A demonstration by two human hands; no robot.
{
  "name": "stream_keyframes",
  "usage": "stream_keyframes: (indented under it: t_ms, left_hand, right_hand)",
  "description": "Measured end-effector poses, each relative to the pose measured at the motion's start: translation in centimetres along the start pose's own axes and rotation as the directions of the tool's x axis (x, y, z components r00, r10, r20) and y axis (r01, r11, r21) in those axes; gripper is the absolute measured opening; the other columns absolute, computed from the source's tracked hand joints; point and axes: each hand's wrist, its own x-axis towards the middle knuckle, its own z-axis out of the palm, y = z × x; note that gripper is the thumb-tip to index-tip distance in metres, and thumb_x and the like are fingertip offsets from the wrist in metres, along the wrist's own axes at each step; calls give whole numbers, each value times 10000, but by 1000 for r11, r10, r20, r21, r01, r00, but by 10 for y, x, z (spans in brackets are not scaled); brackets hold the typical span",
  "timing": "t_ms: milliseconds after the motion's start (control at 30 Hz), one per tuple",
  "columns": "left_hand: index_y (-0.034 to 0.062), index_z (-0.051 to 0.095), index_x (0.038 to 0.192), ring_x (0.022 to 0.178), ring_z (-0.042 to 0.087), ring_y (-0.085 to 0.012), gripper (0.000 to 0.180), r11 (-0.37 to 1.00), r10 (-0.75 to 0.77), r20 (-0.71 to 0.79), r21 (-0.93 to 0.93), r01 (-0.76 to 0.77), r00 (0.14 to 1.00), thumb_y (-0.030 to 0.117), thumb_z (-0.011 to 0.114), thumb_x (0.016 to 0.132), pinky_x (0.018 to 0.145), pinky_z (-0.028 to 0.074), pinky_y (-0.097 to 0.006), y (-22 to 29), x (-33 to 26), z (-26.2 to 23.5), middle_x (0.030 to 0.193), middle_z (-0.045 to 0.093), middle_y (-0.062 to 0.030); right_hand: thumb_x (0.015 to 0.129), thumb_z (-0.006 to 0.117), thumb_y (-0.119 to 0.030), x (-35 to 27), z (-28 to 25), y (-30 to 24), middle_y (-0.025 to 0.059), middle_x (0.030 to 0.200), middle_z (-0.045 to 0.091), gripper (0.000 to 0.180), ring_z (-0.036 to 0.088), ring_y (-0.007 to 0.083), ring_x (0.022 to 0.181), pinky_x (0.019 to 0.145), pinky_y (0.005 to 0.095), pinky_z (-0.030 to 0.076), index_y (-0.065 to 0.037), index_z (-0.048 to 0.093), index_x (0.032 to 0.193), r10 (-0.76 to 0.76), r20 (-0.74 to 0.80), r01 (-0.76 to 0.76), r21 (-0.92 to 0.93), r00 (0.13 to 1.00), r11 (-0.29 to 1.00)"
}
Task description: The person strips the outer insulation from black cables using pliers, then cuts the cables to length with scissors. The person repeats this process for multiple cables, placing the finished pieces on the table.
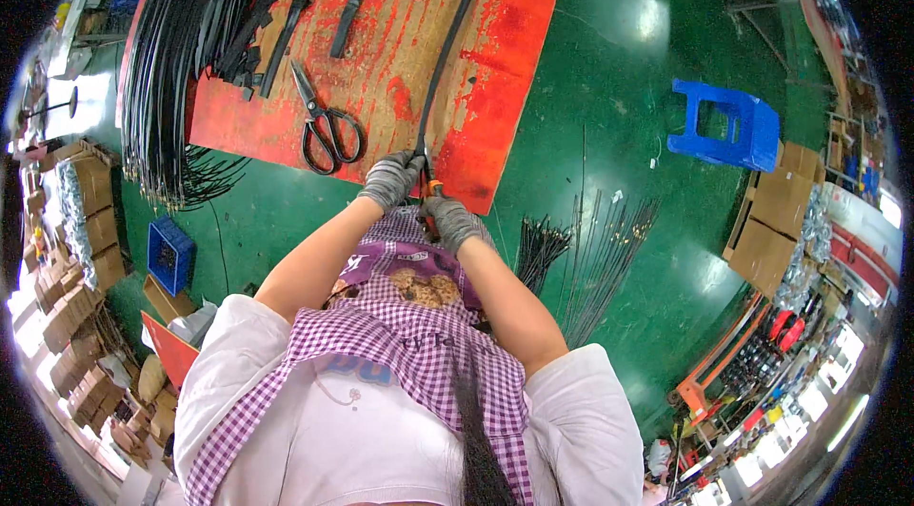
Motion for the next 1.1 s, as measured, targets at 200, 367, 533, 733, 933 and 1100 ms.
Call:
stream_keyframes:
  t_ms: [200,367,533,733,933,1100]
  left_hand:
    - [18,530,969,668,533,-133,319,957,-18,49,-289,32,999,277,503,785,606,425,-268,2,-6,-8,771,586,-74]
    - [8,537,972,672,485,-65,283,663,26,228,-733,153,973,225,523,790,593,401,-202,45,-17,-42,780,561,7]
    - [21,546,928,590,484,-74,288,785,152,211,-620,12,966,274,483,804,519,402,-220,44,9,-38,709,555,-14]
    - [49,540,955,799,549,-278,360,981,73,20,-181,-69,997,342,424,781,710,415,-333,51,17,-39,831,573,-162]
    - [25,538,961,719,556,-209,326,964,130,-94,-223,-148,987,293,470,788,666,419,-292,20,37,-22,809,585,-136]
    - [21,531,954,742,555,-225,334,977,125,-39,-167,-130,991,303,451,794,670,418,-303,29,30,-33,818,575,-157]
  right_hand:
    - [663,521,-168,57,11,30,169,674,545,179,538,293,592,483,351,414,-16,518,756,-763,36,450,-825,645,342]
    - [618,494,-68,-27,-18,-49,125,545,482,77,504,238,489,416,347,403,-9,489,666,-297,175,113,657,939,745]
    - [628,479,-66,-41,-26,-99,93,546,435,58,424,203,432,357,307,331,-20,455,654,-221,13,184,512,975,839]
    - [661,462,-125,0,-23,-79,71,523,421,84,418,197,420,337,304,319,-54,438,623,-274,3,232,521,962,822]
    - [587,403,-28,-8,9,-78,86,541,416,70,406,204,413,339,271,291,-32,401,657,-277,-55,270,467,959,842]
    - [699,437,-165,7,2,-72,59,506,423,114,427,190,431,342,300,322,-77,432,627,-239,-27,226,443,971,868]
